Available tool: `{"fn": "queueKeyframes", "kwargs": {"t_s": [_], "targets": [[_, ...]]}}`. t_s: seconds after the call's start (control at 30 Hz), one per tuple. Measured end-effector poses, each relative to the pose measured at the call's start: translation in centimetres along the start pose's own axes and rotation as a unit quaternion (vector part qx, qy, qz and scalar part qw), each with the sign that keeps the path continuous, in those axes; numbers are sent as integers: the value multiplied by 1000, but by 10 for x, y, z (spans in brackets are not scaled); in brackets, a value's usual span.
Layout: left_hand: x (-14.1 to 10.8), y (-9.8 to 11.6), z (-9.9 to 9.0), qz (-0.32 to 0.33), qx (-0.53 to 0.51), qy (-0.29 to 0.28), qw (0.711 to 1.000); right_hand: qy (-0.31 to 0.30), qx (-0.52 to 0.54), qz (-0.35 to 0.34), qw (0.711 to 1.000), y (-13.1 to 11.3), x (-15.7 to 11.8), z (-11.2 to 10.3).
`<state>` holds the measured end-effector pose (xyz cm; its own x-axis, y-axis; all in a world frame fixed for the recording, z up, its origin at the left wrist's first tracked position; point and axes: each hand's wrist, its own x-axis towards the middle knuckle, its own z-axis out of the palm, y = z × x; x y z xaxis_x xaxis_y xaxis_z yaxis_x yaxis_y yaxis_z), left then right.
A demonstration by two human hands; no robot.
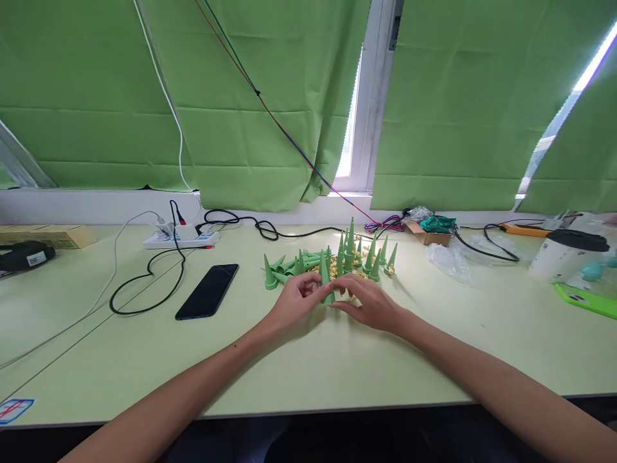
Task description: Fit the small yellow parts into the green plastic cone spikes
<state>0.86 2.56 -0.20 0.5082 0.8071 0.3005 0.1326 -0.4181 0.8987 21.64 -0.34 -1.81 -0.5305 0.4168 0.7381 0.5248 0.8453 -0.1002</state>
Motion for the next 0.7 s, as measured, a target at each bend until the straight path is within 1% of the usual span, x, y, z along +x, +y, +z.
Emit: {"fn": "queueKeyframes", "kwargs": {"t_s": [0.1,0.2,0.3,0.37,0.5,0.7], "targets": [[-1,0,1,14,48,30,998,-15,43,81,996,2,1,-4],[-2,2,1,23,99,40,994,-14,47,162,986,5,2,-10],[-3,3,1,40,172,31,984,-60,26,214,975,10,3,-15],[-3,2,1,50,208,21,977,-87,8,239,967,13,3,-17],[-2,-5,0,65,250,14,966,-114,-24,278,953,17,3,-19],[0,-11,-2,65,271,20,960,-193,-61,306,930,16,4,-25]]}}
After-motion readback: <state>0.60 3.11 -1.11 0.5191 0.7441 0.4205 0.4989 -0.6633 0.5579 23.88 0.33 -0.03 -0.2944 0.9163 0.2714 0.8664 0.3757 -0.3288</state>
